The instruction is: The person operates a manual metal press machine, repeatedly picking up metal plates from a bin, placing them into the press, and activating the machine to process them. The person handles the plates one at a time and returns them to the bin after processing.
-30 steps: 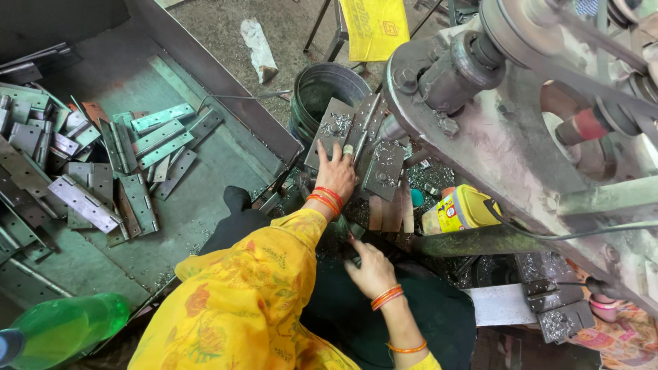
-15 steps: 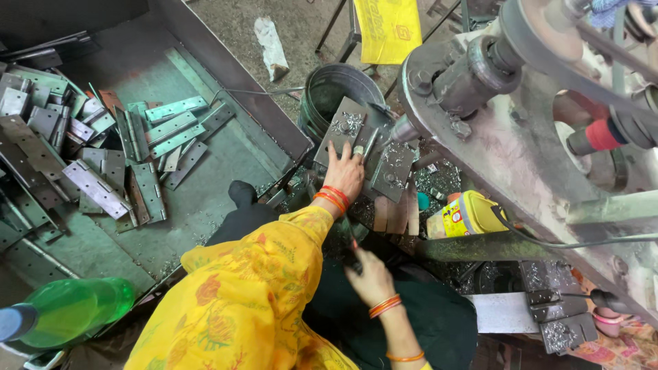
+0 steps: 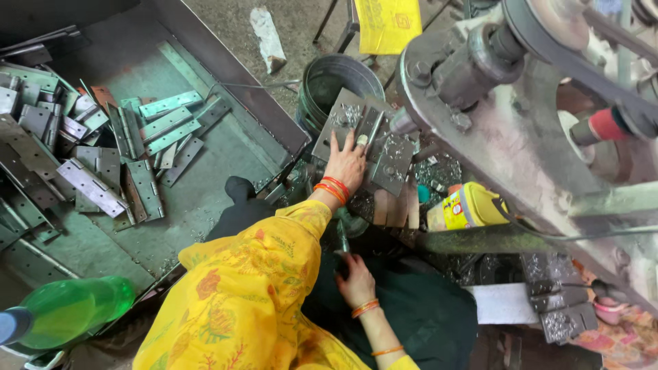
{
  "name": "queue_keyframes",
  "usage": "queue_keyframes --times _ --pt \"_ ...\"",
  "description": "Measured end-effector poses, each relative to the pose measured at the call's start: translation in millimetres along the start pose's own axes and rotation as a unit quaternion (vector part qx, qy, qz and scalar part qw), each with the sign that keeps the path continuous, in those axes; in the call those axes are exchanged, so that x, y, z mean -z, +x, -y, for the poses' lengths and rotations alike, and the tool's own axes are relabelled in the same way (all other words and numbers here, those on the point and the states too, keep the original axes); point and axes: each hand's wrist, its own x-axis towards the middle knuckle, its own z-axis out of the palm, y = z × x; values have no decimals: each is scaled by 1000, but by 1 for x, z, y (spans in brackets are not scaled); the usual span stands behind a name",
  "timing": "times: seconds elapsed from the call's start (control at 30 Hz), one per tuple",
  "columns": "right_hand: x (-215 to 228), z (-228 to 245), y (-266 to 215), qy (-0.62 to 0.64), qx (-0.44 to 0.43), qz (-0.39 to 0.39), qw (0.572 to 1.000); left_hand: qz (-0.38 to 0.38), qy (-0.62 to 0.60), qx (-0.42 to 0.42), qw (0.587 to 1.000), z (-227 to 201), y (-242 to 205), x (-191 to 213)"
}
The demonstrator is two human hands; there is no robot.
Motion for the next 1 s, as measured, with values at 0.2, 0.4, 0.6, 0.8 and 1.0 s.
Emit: queue_keyframes --times 0.2,0.4,0.6,0.8,1.0 --pt "52 18 19 -28 15 46 998 7 20 7 1000 0 -13 19" --pt "70 11 35 -61 18 33 997 25 4 38 999 1 15 26" --pt "-7 -13 2 -16 19 -42 999 -60 42 33 997 0 21 12" --pt "-2 -12 6 0 4 14 1000 -18 16 31 999 5 23 9" --pt "60 11 26 -41 20 52 998 -30 54 -1 998 6 19 21"
